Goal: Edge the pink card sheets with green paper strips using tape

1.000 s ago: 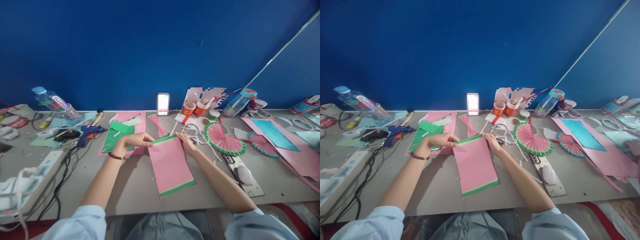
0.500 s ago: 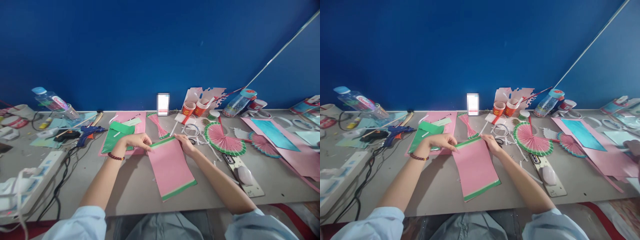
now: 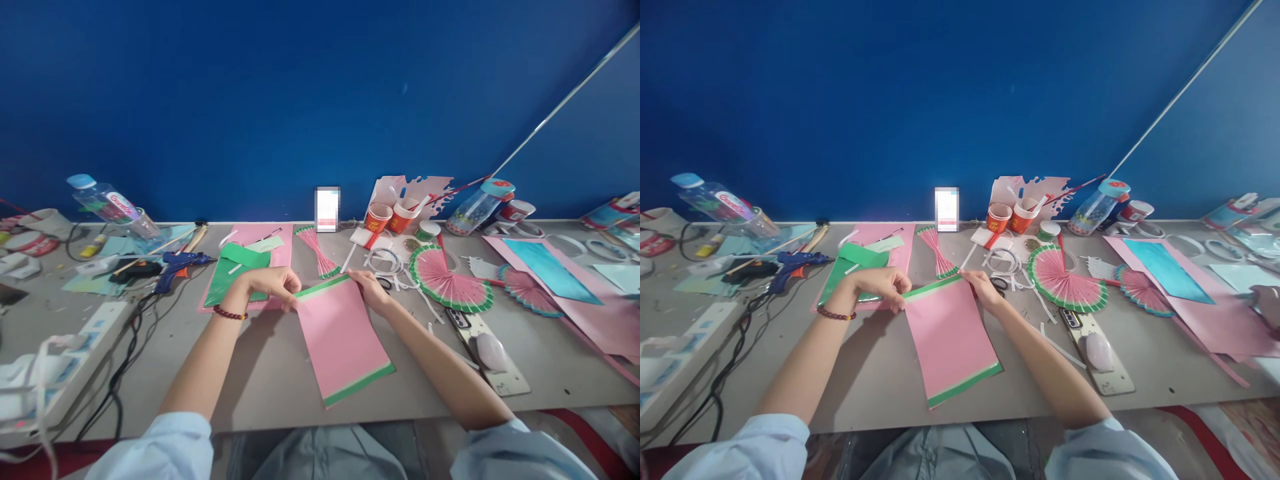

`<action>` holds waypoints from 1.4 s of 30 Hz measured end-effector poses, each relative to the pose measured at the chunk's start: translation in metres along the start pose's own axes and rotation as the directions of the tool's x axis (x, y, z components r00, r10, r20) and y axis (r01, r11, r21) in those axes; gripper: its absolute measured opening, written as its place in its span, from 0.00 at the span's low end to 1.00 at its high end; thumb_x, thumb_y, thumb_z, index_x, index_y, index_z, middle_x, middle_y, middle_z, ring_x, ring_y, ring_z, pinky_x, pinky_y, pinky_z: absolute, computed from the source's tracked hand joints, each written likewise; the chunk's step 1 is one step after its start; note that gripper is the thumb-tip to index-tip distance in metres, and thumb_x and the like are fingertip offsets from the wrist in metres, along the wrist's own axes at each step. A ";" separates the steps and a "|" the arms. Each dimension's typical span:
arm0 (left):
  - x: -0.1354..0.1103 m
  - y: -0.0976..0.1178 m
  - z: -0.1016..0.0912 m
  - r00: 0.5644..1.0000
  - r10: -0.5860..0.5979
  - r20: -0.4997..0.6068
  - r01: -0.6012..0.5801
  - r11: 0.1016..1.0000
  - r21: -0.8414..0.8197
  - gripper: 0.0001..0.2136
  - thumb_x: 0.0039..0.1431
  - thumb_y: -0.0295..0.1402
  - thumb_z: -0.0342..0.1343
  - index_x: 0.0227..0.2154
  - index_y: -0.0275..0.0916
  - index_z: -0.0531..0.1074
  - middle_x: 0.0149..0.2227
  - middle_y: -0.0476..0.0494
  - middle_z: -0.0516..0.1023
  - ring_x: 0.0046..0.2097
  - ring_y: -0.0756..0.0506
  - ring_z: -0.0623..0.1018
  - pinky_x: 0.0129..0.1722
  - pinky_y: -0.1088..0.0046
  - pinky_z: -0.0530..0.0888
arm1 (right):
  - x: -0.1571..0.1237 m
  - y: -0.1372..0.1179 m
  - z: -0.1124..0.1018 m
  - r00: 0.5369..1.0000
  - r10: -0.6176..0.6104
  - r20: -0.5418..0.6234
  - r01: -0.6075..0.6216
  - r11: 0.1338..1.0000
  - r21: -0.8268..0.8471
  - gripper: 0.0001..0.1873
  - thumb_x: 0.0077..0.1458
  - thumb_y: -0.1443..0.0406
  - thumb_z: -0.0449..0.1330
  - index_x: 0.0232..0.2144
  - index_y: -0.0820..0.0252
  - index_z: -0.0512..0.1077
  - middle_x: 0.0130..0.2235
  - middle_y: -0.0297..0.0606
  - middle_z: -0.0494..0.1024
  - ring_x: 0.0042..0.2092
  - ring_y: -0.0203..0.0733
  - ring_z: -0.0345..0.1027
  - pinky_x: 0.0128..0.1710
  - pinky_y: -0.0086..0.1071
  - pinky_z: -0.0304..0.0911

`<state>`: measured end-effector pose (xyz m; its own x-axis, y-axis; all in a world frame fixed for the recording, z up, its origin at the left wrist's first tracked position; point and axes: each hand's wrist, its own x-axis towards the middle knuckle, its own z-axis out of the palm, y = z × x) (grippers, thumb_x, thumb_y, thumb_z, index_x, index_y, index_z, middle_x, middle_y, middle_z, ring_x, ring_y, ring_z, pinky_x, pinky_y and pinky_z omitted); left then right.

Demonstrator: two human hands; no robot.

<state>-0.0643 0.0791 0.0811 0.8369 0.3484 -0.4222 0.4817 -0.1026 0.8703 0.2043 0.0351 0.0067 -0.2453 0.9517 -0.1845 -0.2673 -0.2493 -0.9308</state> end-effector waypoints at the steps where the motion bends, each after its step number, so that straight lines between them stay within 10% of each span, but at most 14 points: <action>1: 0.000 0.000 -0.001 1.000 0.008 -0.015 -0.008 1.000 0.003 0.12 0.47 0.39 0.62 0.21 0.36 0.70 0.22 0.46 0.76 0.26 0.50 0.74 0.22 0.78 0.60 | 0.000 0.000 0.000 1.000 -0.006 -0.003 0.006 1.000 0.003 0.21 0.47 0.53 0.62 0.15 0.63 0.67 0.16 0.29 0.67 0.18 0.30 0.56 0.18 0.26 0.48; 14: 0.002 0.008 0.002 0.980 -0.053 -0.190 0.073 0.992 0.098 0.13 0.51 0.43 0.55 0.23 0.37 0.67 0.24 0.51 0.62 0.24 0.54 0.62 0.20 0.80 0.58 | -0.001 -0.003 0.002 0.999 0.009 -0.034 -0.011 0.999 -0.036 0.21 0.47 0.51 0.61 0.17 0.62 0.66 0.17 0.30 0.68 0.18 0.31 0.58 0.19 0.26 0.49; 42: -0.007 0.009 -0.005 0.943 -0.020 -0.333 0.059 0.993 0.106 0.10 0.50 0.40 0.56 0.26 0.38 0.70 0.26 0.49 0.72 0.28 0.52 0.70 0.26 0.79 0.63 | 0.003 0.001 0.002 0.998 -0.019 -0.063 0.017 0.999 -0.032 0.20 0.47 0.52 0.61 0.17 0.61 0.66 0.17 0.29 0.66 0.18 0.30 0.54 0.18 0.26 0.48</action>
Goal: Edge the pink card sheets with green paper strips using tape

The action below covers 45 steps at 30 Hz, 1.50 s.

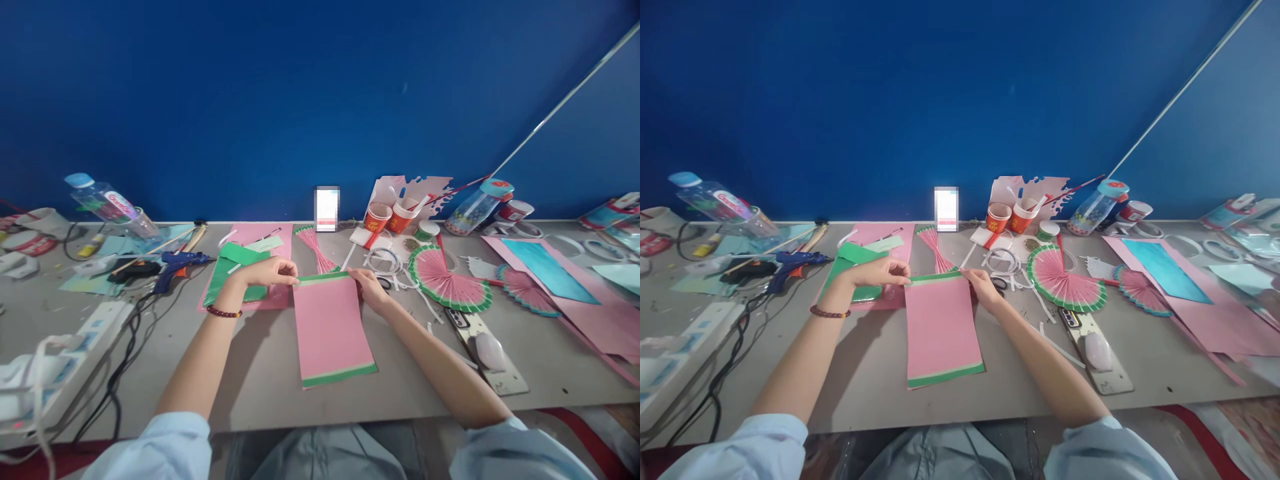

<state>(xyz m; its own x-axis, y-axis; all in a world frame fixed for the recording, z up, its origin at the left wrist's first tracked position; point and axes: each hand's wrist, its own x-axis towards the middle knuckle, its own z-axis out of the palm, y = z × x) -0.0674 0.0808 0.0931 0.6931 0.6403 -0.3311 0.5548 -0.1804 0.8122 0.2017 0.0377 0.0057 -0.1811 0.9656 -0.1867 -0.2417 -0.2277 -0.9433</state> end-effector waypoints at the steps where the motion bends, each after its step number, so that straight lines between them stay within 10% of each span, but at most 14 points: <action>1: -0.001 0.001 -0.001 1.000 -0.002 0.003 0.002 1.000 -0.005 0.10 0.49 0.40 0.56 0.26 0.38 0.70 0.26 0.49 0.71 0.28 0.52 0.70 0.26 0.79 0.63 | 0.000 0.000 0.000 1.000 0.001 0.005 -0.001 1.000 0.006 0.20 0.47 0.52 0.61 0.17 0.61 0.66 0.17 0.29 0.66 0.18 0.30 0.54 0.18 0.26 0.48; 7: -0.001 0.005 0.002 0.993 0.016 0.115 -0.008 0.998 -0.065 0.14 0.50 0.43 0.56 0.34 0.39 0.71 0.32 0.47 0.73 0.31 0.50 0.71 0.29 0.77 0.65 | -0.003 -0.003 0.001 0.998 0.022 0.056 -0.023 1.000 0.014 0.20 0.47 0.52 0.61 0.17 0.62 0.67 0.17 0.29 0.67 0.18 0.30 0.57 0.18 0.25 0.51; 11: 0.015 0.008 0.021 0.998 0.062 -0.006 -0.062 0.996 -0.060 0.17 0.51 0.46 0.55 0.38 0.39 0.72 0.37 0.45 0.75 0.37 0.48 0.72 0.35 0.75 0.65 | -0.008 -0.003 0.006 0.991 0.062 0.121 -0.057 0.997 -0.044 0.20 0.48 0.51 0.61 0.19 0.63 0.70 0.19 0.32 0.72 0.20 0.32 0.62 0.20 0.26 0.55; 19: 0.026 0.027 0.049 0.992 0.112 -0.063 -0.117 0.990 -0.074 0.16 0.52 0.47 0.53 0.24 0.36 0.68 0.23 0.51 0.63 0.25 0.53 0.60 0.25 0.74 0.56 | -0.010 -0.005 0.011 0.985 0.075 0.154 -0.063 0.994 -0.084 0.22 0.47 0.48 0.60 0.22 0.62 0.72 0.20 0.33 0.73 0.21 0.34 0.64 0.21 0.27 0.57; 34: 0.010 0.014 0.014 0.892 0.025 -0.450 -0.098 0.985 -0.140 0.16 0.52 0.39 0.53 0.42 0.37 0.67 0.37 0.44 0.72 0.40 0.46 0.72 0.40 0.71 0.68 | -0.002 -0.014 -0.015 0.956 0.111 0.271 -0.131 0.990 0.057 0.24 0.49 0.47 0.55 0.27 0.62 0.73 0.28 0.37 0.76 0.28 0.37 0.68 0.27 0.28 0.61; 45: -0.012 0.005 -0.008 0.933 -0.061 -0.356 -0.011 0.981 -0.196 0.25 0.56 0.39 0.52 0.56 0.42 0.57 0.45 0.42 0.71 0.43 0.46 0.72 0.35 0.75 0.68 | -0.007 -0.023 -0.010 0.978 0.156 0.140 -0.156 0.988 -0.011 0.10 0.39 0.61 0.66 0.27 0.60 0.73 0.24 0.32 0.75 0.24 0.33 0.66 0.23 0.25 0.57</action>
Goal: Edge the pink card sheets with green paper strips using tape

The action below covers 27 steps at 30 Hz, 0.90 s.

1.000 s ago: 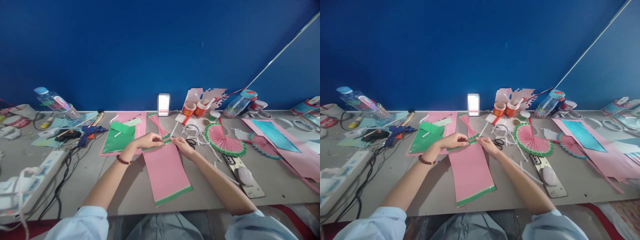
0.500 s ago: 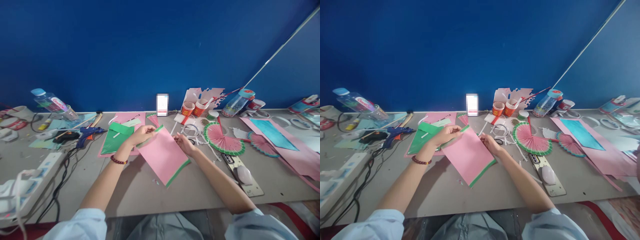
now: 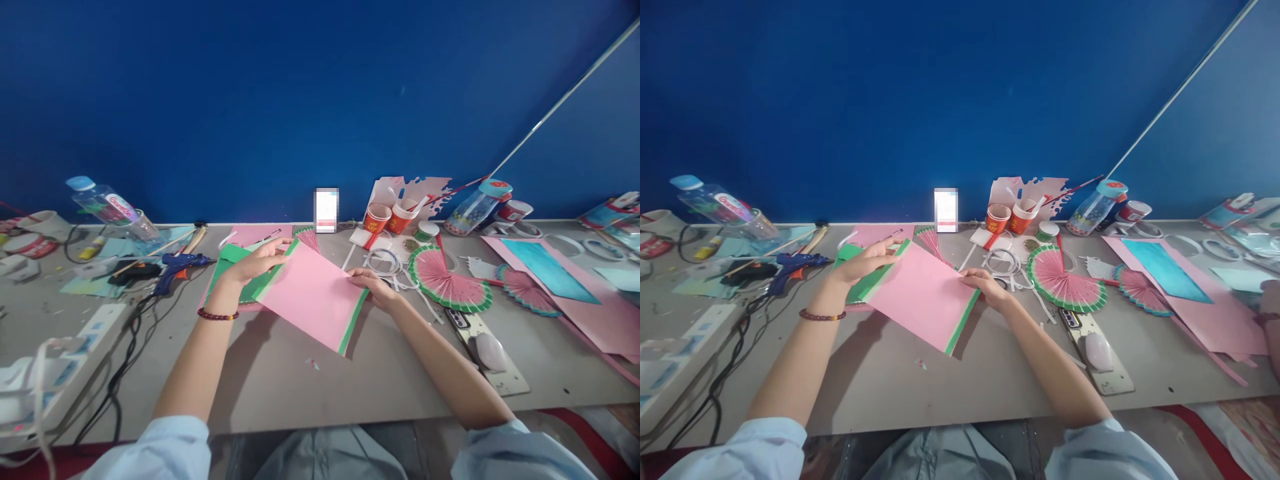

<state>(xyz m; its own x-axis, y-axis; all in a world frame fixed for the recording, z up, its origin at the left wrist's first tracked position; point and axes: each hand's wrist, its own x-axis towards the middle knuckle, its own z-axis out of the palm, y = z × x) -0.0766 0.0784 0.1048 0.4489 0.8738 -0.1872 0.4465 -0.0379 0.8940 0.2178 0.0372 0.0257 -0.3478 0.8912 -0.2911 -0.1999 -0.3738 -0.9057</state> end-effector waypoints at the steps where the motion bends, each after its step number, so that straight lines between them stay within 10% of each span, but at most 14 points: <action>1: -0.001 -0.001 -0.002 1.000 -0.014 0.027 0.014 1.000 -0.001 0.26 0.56 0.39 0.52 0.57 0.42 0.57 0.46 0.41 0.71 0.43 0.46 0.72 0.35 0.75 0.68 | 0.000 0.000 0.000 1.000 0.003 -0.004 -0.003 1.000 0.000 0.11 0.39 0.61 0.66 0.27 0.60 0.73 0.24 0.32 0.75 0.24 0.34 0.66 0.23 0.26 0.58; 7: -0.003 -0.004 -0.007 0.982 -0.019 0.187 0.028 0.999 -0.042 0.27 0.54 0.41 0.54 0.57 0.39 0.59 0.49 0.38 0.72 0.45 0.43 0.74 0.38 0.73 0.70 | 0.002 0.001 -0.005 0.999 -0.019 -0.051 0.018 1.000 -0.010 0.09 0.39 0.62 0.66 0.26 0.61 0.74 0.24 0.33 0.75 0.24 0.34 0.66 0.22 0.25 0.57; 27: 0.000 -0.003 0.000 0.974 -0.083 0.212 0.083 0.997 0.004 0.21 0.52 0.40 0.58 0.47 0.34 0.69 0.33 0.39 0.78 0.38 0.44 0.77 0.39 0.70 0.70 | 0.007 -0.001 -0.015 0.993 -0.101 -0.063 0.102 0.995 0.020 0.08 0.39 0.63 0.62 0.24 0.61 0.73 0.21 0.32 0.72 0.21 0.33 0.61 0.21 0.26 0.54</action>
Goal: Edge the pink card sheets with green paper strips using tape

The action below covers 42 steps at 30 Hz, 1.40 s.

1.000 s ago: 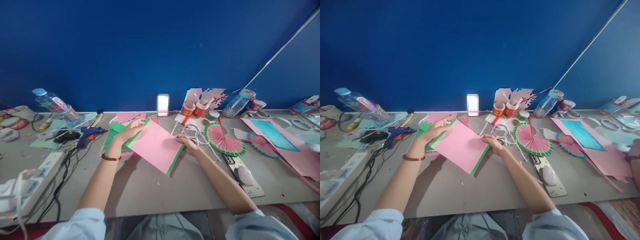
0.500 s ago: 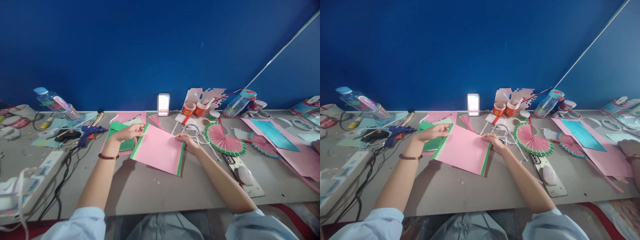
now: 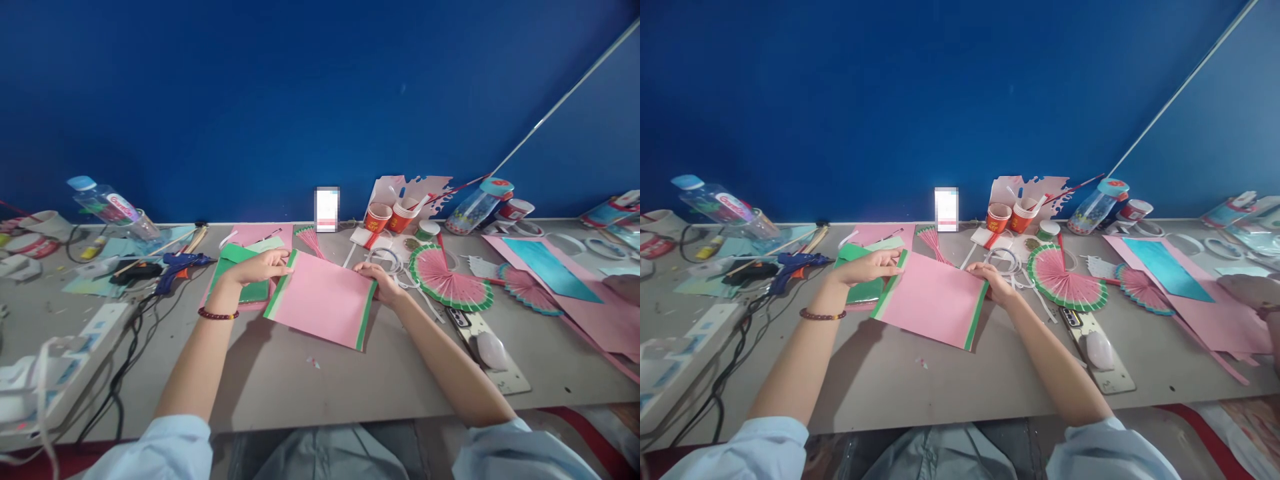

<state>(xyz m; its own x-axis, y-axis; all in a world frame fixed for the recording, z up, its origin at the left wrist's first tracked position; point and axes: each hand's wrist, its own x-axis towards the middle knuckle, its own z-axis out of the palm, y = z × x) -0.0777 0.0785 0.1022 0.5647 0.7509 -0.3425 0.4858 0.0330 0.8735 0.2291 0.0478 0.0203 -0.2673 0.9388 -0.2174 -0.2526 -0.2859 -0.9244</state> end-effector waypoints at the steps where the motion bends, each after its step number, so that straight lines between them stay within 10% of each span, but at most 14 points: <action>1: 0.000 0.000 0.000 1.000 -0.005 0.002 0.005 1.000 -0.005 0.21 0.52 0.40 0.58 0.47 0.34 0.68 0.34 0.39 0.78 0.38 0.44 0.77 0.38 0.70 0.70 | 0.000 0.000 0.000 1.000 -0.002 0.000 0.002 1.000 0.008 0.08 0.39 0.62 0.62 0.24 0.61 0.73 0.21 0.32 0.72 0.22 0.33 0.61 0.21 0.26 0.54; 13: 0.005 0.000 0.007 0.981 0.174 0.082 -0.149 0.959 -0.242 0.16 0.53 0.34 0.59 0.45 0.36 0.69 0.35 0.44 0.76 0.35 0.49 0.75 0.36 0.71 0.73 | -0.002 -0.006 -0.002 0.998 0.006 -0.056 0.008 0.971 0.241 0.16 0.41 0.51 0.57 0.22 0.58 0.71 0.22 0.35 0.72 0.24 0.39 0.63 0.26 0.31 0.59; 23: 0.007 -0.002 0.012 0.997 0.079 0.004 -0.075 0.956 -0.284 0.27 0.50 0.36 0.61 0.53 0.36 0.64 0.31 0.45 0.74 0.33 0.48 0.74 0.34 0.72 0.72 | -0.003 -0.006 -0.007 1.000 0.017 -0.015 -0.012 0.959 0.282 0.23 0.45 0.45 0.54 0.27 0.58 0.72 0.25 0.36 0.74 0.25 0.40 0.65 0.26 0.32 0.59; 35: -0.005 0.014 0.018 0.986 0.167 0.000 -0.163 0.966 -0.200 0.31 0.50 0.33 0.58 0.59 0.45 0.58 0.29 0.48 0.71 0.32 0.49 0.73 0.33 0.73 0.72 | -0.005 -0.015 -0.010 0.977 0.018 0.212 0.018 0.986 -0.166 0.16 0.41 0.61 0.66 0.35 0.60 0.71 0.31 0.35 0.76 0.31 0.36 0.69 0.31 0.28 0.62; 42: -0.014 -0.006 -0.016 0.991 0.127 -0.032 -0.130 0.988 -0.081 0.29 0.50 0.37 0.57 0.57 0.44 0.61 0.49 0.37 0.73 0.45 0.41 0.75 0.43 0.66 0.72 | -0.001 -0.017 -0.016 0.974 -0.061 0.220 0.178 0.804 -0.567 0.12 0.50 0.62 0.58 0.38 0.61 0.72 0.33 0.36 0.75 0.34 0.36 0.68 0.33 0.29 0.61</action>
<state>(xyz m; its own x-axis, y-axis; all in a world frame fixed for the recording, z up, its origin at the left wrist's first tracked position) -0.0992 0.0787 0.1077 0.6001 0.7699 -0.2169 0.3525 -0.0111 0.9357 0.2484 0.0548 0.0308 -0.4489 0.8894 -0.0863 0.2767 0.0465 -0.9598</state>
